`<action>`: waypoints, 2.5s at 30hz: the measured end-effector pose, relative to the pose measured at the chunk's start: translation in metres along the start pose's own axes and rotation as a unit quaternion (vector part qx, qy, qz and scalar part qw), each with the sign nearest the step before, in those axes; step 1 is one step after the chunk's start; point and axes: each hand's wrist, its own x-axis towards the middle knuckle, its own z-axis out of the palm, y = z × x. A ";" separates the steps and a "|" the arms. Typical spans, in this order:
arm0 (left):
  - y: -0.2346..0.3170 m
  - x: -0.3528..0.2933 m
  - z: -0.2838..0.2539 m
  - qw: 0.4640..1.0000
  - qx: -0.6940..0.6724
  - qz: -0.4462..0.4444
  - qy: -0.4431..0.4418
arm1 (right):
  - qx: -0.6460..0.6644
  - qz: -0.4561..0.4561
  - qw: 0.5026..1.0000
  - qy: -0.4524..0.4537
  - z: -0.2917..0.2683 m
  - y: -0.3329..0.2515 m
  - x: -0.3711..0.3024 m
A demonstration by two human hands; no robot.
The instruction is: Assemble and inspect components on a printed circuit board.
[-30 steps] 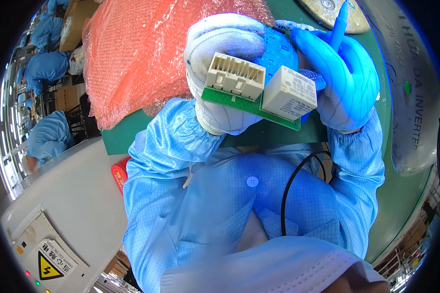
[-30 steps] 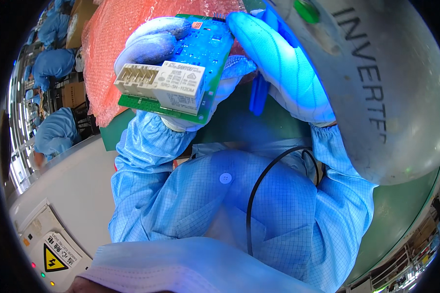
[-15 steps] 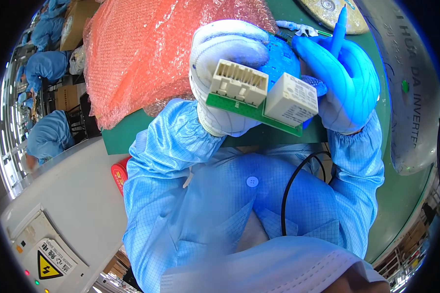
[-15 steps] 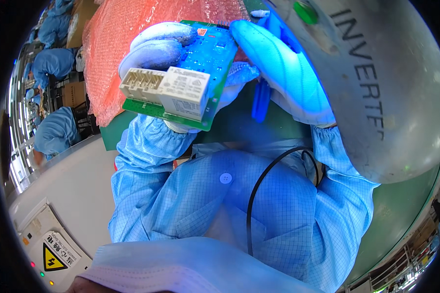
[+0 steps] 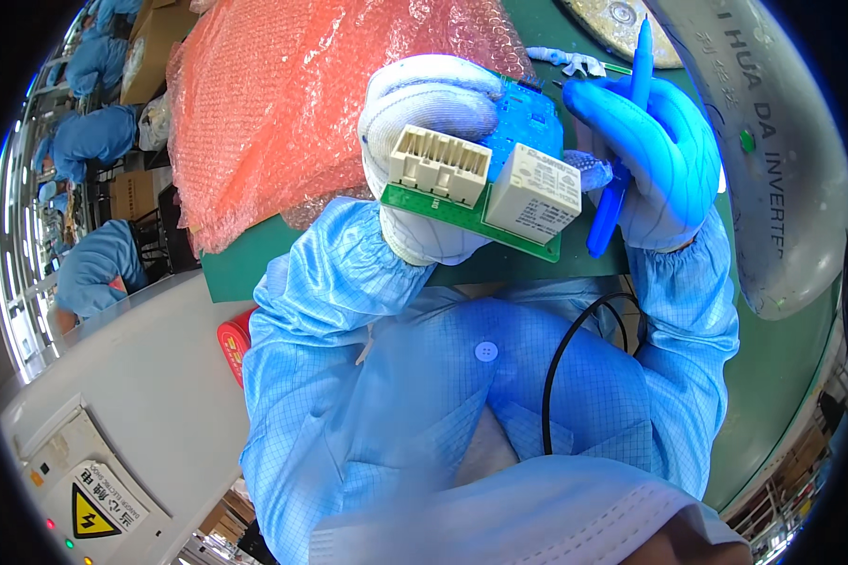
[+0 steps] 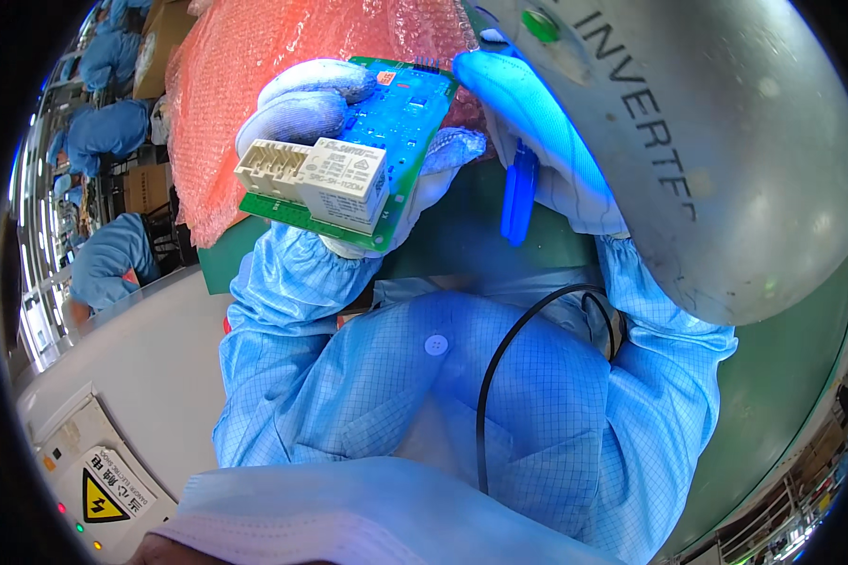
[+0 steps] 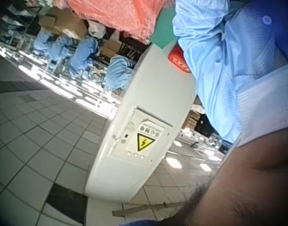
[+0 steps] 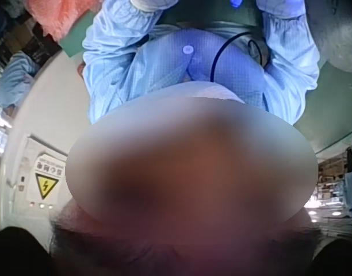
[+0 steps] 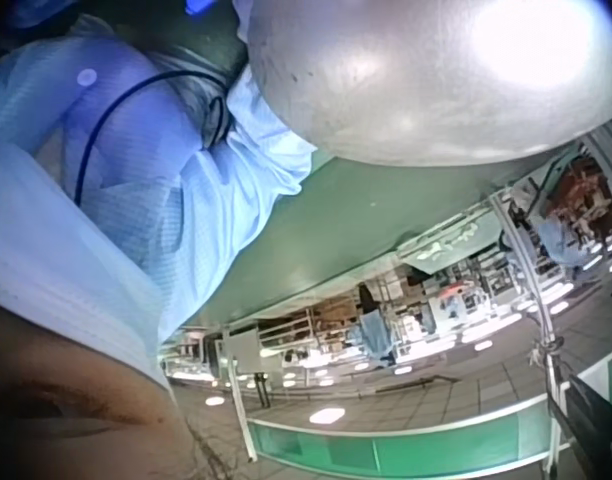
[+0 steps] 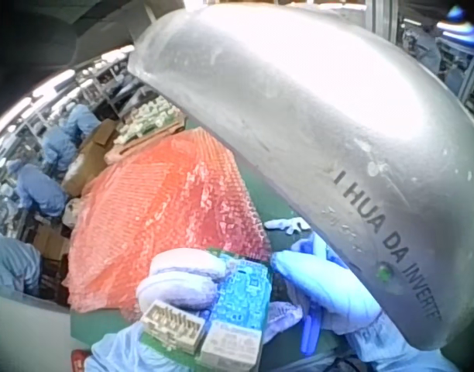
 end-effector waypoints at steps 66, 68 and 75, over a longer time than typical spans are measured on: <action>0.006 -0.004 -0.004 0.999 -0.029 -0.018 -0.026 | 0.086 0.068 0.994 0.006 0.005 -0.012 -0.008; 0.004 -0.007 -0.002 0.999 -0.024 -0.015 -0.020 | 0.090 0.062 0.994 0.002 0.006 -0.010 -0.007; 0.002 -0.010 0.000 1.000 -0.009 -0.005 0.004 | 0.157 0.112 0.981 0.002 0.009 -0.005 -0.010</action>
